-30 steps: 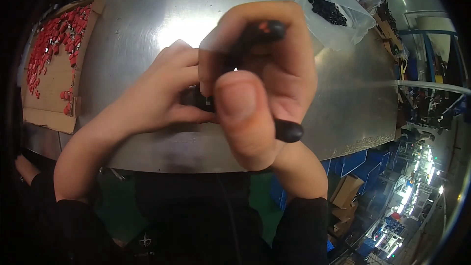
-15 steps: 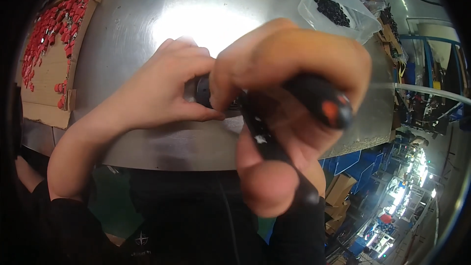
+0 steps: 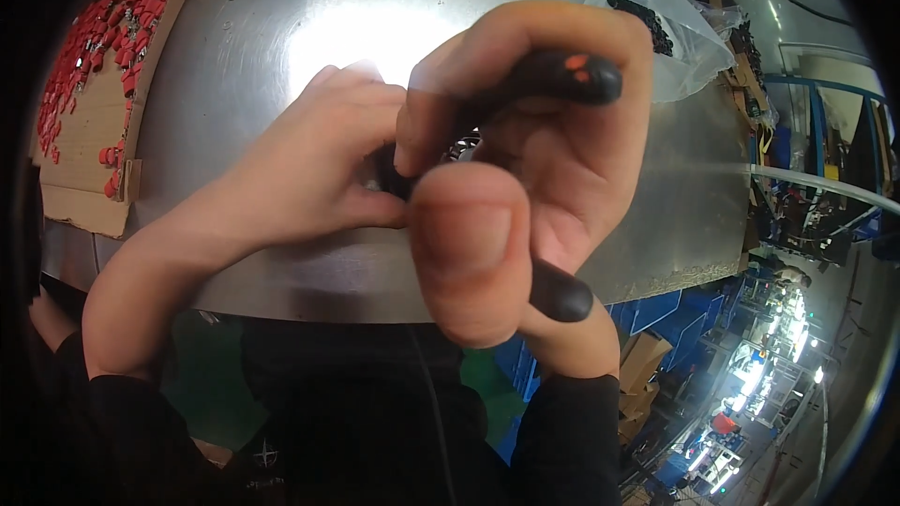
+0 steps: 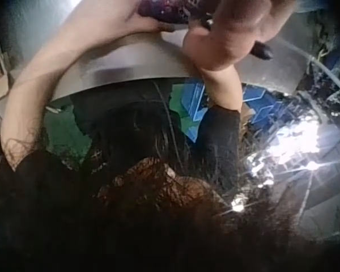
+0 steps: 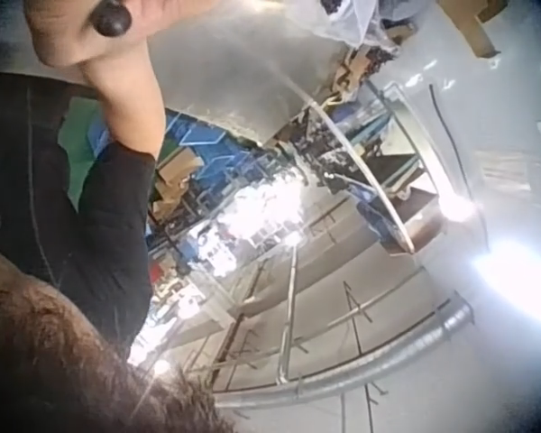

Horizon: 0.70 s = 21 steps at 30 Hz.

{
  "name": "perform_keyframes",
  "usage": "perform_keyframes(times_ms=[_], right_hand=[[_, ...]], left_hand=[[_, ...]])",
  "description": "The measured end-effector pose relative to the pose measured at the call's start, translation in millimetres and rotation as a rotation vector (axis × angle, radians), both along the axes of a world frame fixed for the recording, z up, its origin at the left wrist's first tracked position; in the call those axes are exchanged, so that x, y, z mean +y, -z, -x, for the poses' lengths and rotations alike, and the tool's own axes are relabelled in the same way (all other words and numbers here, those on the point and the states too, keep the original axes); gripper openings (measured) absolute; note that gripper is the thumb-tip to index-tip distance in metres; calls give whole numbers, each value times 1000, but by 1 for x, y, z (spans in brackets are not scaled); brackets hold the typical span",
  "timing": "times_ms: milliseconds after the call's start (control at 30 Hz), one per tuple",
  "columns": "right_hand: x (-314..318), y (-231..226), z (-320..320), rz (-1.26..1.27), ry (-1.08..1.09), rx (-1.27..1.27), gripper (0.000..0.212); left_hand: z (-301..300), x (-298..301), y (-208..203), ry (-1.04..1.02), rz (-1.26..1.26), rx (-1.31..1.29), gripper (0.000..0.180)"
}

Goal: Assembling the internal components of a computer mouse using hands and pliers.

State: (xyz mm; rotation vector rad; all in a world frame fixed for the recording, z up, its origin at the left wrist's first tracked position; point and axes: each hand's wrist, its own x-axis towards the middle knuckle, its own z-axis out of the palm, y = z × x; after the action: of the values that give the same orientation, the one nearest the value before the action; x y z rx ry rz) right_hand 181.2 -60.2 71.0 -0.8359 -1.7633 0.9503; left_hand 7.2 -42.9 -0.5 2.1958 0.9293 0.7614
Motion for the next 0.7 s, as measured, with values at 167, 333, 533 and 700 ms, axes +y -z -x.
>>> perform_keyframes(times_ms=[167, 333, 533, 700], right_hand=[[1, 1, 5, -57, 94, -113, 69], [3, 4, 9, -89, 85, -104, 67], [4, 11, 3, 177, -50, 331, 53], [17, 16, -11, 145, -253, 303, 42]], left_hand=[[-5, 1, 6, -5, 25, -56, 40], [-4, 0, 8, -22, 9, -70, 40], [2, -1, 8, -13, -68, -9, 37], [2, -1, 10, -21, -90, -5, 35]])
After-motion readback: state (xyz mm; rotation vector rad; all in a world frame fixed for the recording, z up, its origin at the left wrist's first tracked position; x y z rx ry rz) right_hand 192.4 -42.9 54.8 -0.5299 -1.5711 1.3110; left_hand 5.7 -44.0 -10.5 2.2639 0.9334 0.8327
